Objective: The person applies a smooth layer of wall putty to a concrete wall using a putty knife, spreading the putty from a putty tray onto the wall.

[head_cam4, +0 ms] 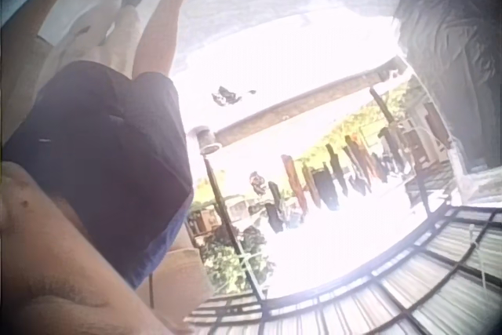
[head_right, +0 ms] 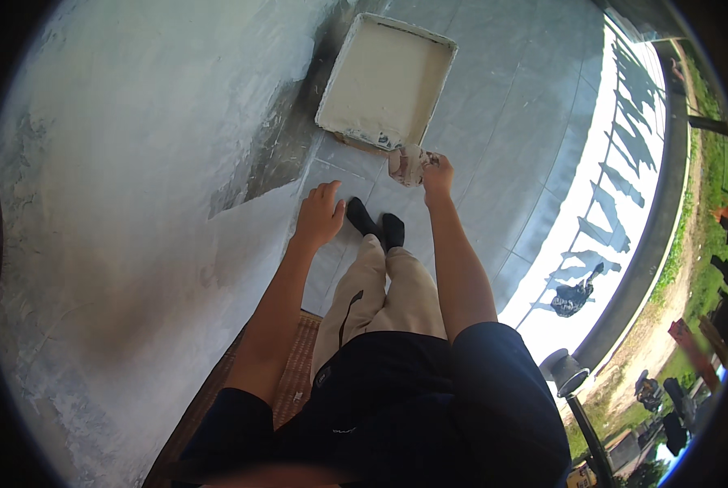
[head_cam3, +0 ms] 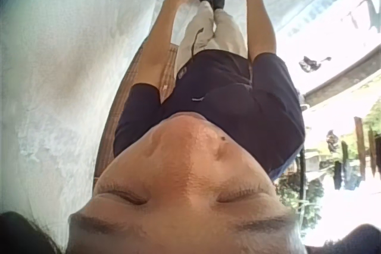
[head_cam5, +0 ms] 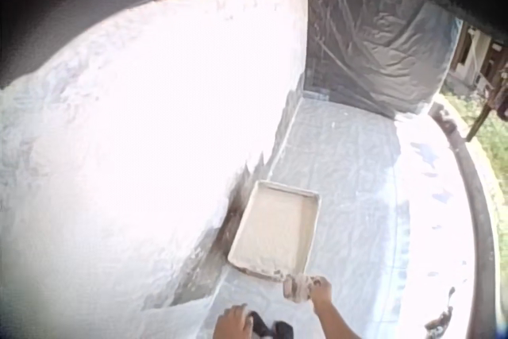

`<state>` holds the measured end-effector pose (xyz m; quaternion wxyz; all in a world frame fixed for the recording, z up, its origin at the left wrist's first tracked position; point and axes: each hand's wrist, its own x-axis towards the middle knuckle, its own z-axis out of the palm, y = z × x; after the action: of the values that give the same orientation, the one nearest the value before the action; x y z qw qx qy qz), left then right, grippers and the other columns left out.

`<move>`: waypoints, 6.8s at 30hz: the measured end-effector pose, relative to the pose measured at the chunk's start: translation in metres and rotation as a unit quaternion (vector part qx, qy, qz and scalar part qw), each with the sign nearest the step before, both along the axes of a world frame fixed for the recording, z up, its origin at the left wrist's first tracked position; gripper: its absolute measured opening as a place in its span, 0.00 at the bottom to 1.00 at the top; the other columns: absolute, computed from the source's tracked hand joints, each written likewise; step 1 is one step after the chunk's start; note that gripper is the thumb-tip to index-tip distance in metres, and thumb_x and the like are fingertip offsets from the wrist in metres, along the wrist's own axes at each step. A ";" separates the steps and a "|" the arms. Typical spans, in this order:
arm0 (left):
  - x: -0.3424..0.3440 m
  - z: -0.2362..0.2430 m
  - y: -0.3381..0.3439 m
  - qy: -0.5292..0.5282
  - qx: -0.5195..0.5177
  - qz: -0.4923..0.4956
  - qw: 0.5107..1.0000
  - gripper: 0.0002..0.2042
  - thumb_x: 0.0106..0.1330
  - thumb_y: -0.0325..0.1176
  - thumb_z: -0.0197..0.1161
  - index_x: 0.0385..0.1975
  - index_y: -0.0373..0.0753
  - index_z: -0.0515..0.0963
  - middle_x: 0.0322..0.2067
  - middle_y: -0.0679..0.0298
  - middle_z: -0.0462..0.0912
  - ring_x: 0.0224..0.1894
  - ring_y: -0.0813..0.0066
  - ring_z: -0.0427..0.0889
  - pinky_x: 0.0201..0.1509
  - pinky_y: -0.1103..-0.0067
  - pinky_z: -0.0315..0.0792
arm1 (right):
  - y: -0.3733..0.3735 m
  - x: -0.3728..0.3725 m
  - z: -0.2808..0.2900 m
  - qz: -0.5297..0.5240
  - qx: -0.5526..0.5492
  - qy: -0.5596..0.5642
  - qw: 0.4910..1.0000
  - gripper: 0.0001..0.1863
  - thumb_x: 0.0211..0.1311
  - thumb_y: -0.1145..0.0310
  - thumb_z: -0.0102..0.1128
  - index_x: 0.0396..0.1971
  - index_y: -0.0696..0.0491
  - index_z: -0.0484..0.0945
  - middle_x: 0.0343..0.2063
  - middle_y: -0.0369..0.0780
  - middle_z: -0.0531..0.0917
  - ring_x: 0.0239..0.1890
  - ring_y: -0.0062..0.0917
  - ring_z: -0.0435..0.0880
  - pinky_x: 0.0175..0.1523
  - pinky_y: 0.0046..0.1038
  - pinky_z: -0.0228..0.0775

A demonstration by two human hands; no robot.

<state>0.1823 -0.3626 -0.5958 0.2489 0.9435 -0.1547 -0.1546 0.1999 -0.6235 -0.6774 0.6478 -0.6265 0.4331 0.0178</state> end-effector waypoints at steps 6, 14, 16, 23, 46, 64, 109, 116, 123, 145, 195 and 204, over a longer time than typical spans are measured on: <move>0.024 -0.033 -0.012 0.070 -0.027 -0.004 0.997 0.20 0.64 0.33 0.55 0.55 0.35 0.65 0.48 0.49 0.74 0.50 0.48 0.73 0.52 0.59 0.68 | -0.019 0.006 -0.030 -0.050 -0.011 0.030 0.998 0.14 0.54 0.79 0.53 0.42 0.62 0.76 0.35 0.41 0.80 0.36 0.25 0.78 0.42 0.27 0.70; 0.032 -0.075 -0.027 0.140 -0.081 0.058 0.985 0.19 0.67 0.33 0.53 0.55 0.34 0.66 0.49 0.46 0.73 0.52 0.48 0.72 0.57 0.63 0.66 | -0.060 0.009 -0.067 -0.174 0.115 -0.020 0.978 0.14 0.57 0.82 0.47 0.44 0.60 0.71 0.38 0.43 0.79 0.40 0.33 0.80 0.45 0.34 0.74; 0.034 -0.083 -0.034 0.154 -0.105 0.087 0.979 0.20 0.67 0.34 0.52 0.56 0.33 0.65 0.49 0.46 0.73 0.52 0.48 0.72 0.56 0.63 0.66 | -0.062 0.004 -0.071 -0.177 0.167 -0.052 0.969 0.13 0.59 0.81 0.46 0.44 0.59 0.71 0.39 0.43 0.79 0.40 0.33 0.79 0.47 0.35 0.73; 0.050 -0.106 -0.063 0.265 -0.229 0.271 0.897 0.24 0.71 0.37 0.49 0.61 0.30 0.60 0.52 0.45 0.71 0.51 0.56 0.73 0.56 0.69 0.66 | -0.051 0.018 -0.083 -0.117 0.250 -0.067 0.959 0.13 0.59 0.83 0.48 0.45 0.61 0.71 0.42 0.43 0.78 0.46 0.31 0.78 0.54 0.32 0.67; 0.055 -0.130 -0.088 0.332 -0.325 0.377 0.801 0.34 0.70 0.52 0.44 0.70 0.41 0.44 0.59 0.59 0.68 0.56 0.65 0.70 0.54 0.68 0.64 | -0.070 -0.020 -0.050 -0.125 0.132 -0.055 0.982 0.07 0.52 0.82 0.49 0.33 0.61 0.68 0.34 0.43 0.77 0.36 0.32 0.80 0.43 0.32 0.75; 0.053 -0.139 -0.092 0.344 -0.320 0.381 0.796 0.33 0.69 0.52 0.45 0.70 0.44 0.45 0.57 0.60 0.70 0.52 0.68 0.72 0.50 0.69 0.64 | -0.016 -0.003 -0.079 0.320 -0.498 -0.202 0.780 0.11 0.37 0.81 0.64 0.23 0.54 0.73 0.30 0.41 0.73 0.43 0.44 0.73 0.49 0.41 0.68; 0.054 -0.148 -0.097 0.359 -0.368 0.398 0.760 0.30 0.69 0.52 0.45 0.67 0.46 0.49 0.56 0.61 0.67 0.49 0.69 0.72 0.49 0.67 0.63 | -0.047 0.018 -0.087 -0.022 0.305 -0.147 0.941 0.16 0.57 0.85 0.55 0.46 0.59 0.72 0.41 0.41 0.81 0.43 0.27 0.80 0.45 0.30 0.74; 0.057 -0.149 -0.104 0.343 -0.375 0.411 0.757 0.23 0.69 0.51 0.45 0.60 0.49 0.59 0.53 0.65 0.68 0.49 0.70 0.76 0.47 0.71 0.67 | -0.054 0.006 -0.110 -0.031 0.342 -0.172 0.923 0.15 0.57 0.85 0.56 0.45 0.59 0.74 0.41 0.41 0.81 0.44 0.28 0.81 0.48 0.31 0.73; 0.057 -0.152 -0.109 0.358 -0.382 0.402 0.752 0.25 0.70 0.52 0.46 0.60 0.45 0.55 0.55 0.61 0.68 0.48 0.69 0.74 0.46 0.69 0.64 | -0.102 -0.039 -0.124 -0.105 0.222 -0.070 0.967 0.16 0.59 0.82 0.56 0.48 0.60 0.73 0.41 0.41 0.81 0.43 0.28 0.81 0.49 0.30 0.73; 0.042 -0.139 -0.115 0.363 -0.391 0.395 0.748 0.33 0.70 0.53 0.45 0.68 0.45 0.46 0.58 0.59 0.66 0.53 0.65 0.74 0.53 0.68 0.65 | -0.049 0.160 0.008 0.522 -0.417 -0.053 0.742 0.08 0.48 0.77 0.57 0.29 0.60 0.82 0.29 0.53 0.82 0.34 0.46 0.84 0.42 0.40 0.78; 0.035 -0.150 -0.088 0.385 -0.399 0.369 0.746 0.31 0.70 0.54 0.43 0.68 0.47 0.52 0.58 0.59 0.70 0.53 0.68 0.74 0.53 0.70 0.64 | -0.014 0.136 -0.013 0.553 -0.351 -0.147 0.741 0.17 0.44 0.81 0.59 0.39 0.57 0.75 0.29 0.51 0.82 0.36 0.48 0.81 0.41 0.42 0.73; 0.035 -0.149 -0.089 0.383 -0.395 0.373 0.747 0.31 0.70 0.54 0.44 0.68 0.46 0.51 0.58 0.59 0.70 0.53 0.68 0.74 0.53 0.70 0.65 | -0.012 0.127 -0.013 0.574 -0.298 -0.093 0.757 0.15 0.47 0.81 0.55 0.38 0.58 0.75 0.30 0.53 0.82 0.37 0.51 0.81 0.42 0.39 0.74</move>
<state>0.2169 -0.4515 -0.7450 0.6758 0.6052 0.2700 -0.3227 0.3273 -0.6352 -0.6908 0.3335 -0.9177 -0.0870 0.1974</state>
